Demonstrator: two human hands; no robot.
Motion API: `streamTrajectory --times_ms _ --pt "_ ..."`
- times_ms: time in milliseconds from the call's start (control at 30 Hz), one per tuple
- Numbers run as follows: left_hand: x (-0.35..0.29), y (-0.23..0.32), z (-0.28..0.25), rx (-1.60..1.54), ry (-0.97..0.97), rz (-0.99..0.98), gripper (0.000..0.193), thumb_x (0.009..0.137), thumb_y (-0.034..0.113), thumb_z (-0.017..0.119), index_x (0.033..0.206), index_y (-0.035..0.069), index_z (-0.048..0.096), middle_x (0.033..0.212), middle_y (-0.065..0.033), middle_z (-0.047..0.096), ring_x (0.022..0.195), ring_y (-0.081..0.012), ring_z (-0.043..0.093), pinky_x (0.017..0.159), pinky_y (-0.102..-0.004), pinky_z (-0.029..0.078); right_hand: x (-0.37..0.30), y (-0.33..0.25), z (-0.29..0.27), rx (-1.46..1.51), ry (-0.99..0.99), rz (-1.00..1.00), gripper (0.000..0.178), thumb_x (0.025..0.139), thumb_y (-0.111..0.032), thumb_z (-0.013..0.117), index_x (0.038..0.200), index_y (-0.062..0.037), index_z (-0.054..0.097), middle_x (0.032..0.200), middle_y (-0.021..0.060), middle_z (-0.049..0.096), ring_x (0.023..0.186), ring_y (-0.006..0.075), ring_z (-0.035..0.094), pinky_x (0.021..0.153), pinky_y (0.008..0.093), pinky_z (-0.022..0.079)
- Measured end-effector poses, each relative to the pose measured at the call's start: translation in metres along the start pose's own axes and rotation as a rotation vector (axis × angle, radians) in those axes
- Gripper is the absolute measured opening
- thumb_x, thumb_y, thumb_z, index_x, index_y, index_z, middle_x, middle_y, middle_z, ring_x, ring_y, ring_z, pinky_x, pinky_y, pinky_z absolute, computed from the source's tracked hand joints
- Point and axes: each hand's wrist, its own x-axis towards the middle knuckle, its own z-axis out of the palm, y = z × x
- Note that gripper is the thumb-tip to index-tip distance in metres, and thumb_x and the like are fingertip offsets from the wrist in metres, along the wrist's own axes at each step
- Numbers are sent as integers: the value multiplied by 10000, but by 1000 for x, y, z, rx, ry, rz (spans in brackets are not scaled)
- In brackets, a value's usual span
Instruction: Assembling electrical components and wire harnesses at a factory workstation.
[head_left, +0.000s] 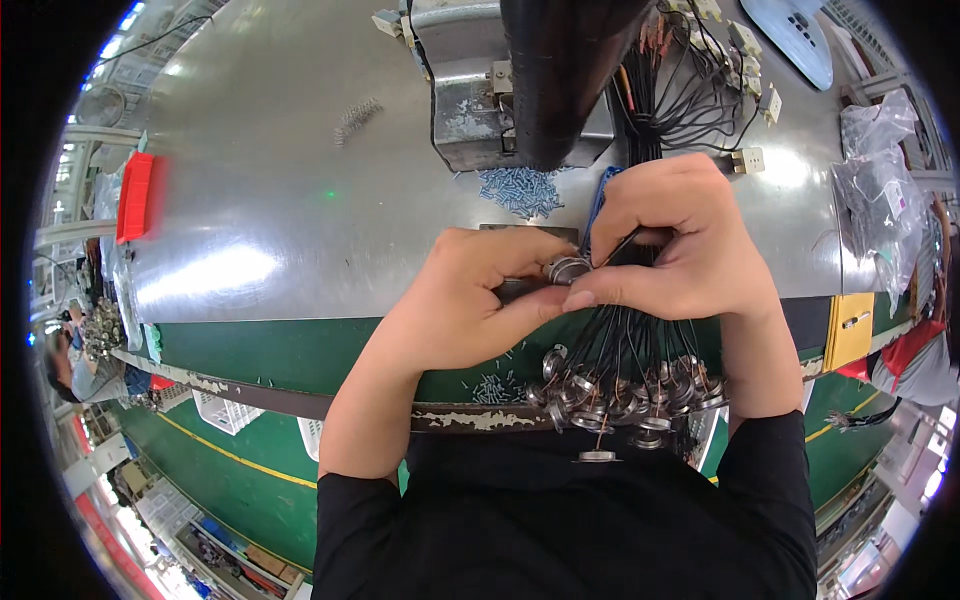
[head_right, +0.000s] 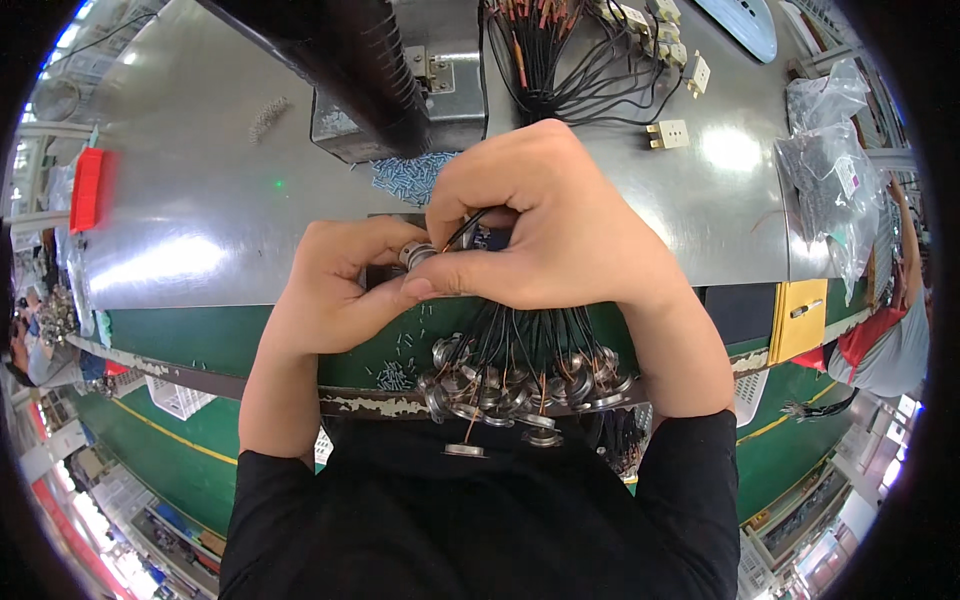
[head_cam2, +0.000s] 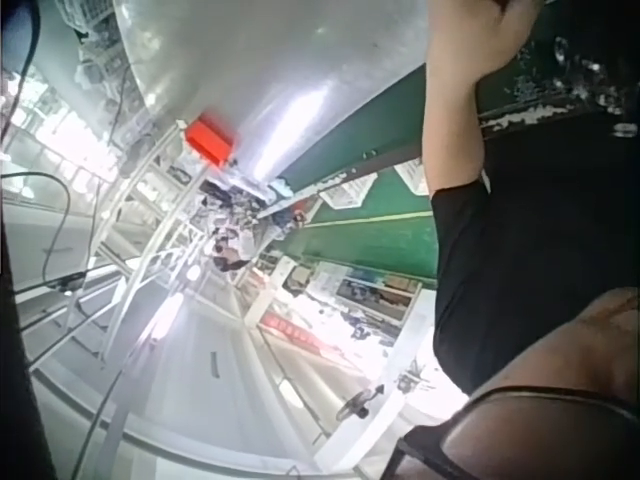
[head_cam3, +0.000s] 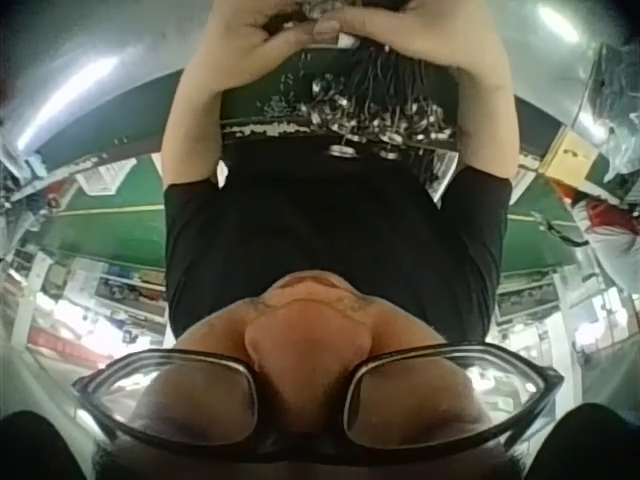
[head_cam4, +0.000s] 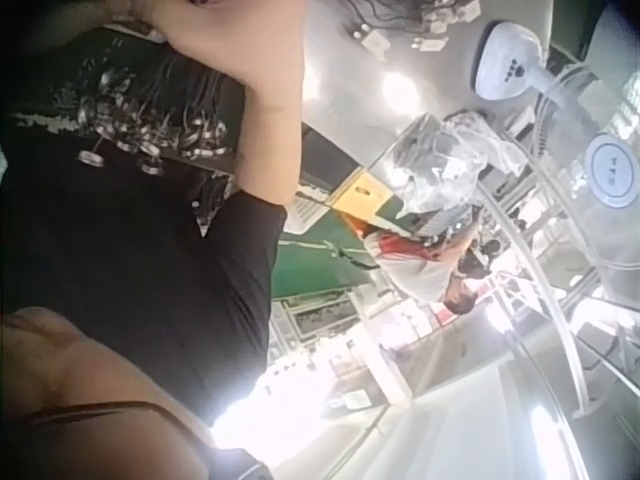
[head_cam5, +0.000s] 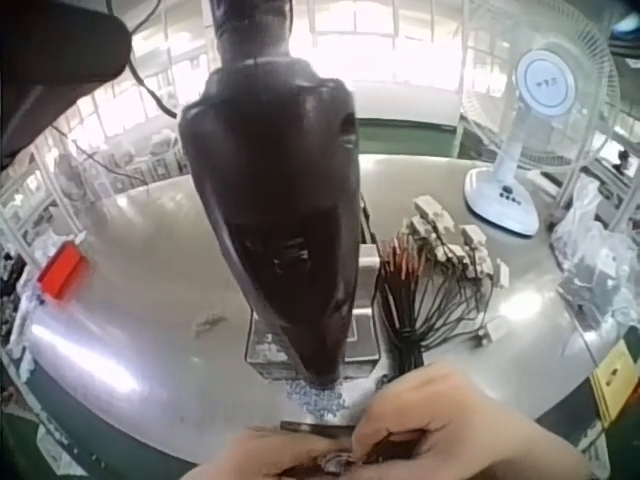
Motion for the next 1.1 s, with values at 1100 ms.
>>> streamTrajectory --times_ms 1100 --pt "-13 -2 28 -822 151 -142 233 1041 171 702 1148 -36 699 946 -123 786 838 -194 783 740 -325 648 -6 7 8 458 -33 343 207 870 -162 841 953 -5 735 724 -46 543 651 17 410 570 228 305"
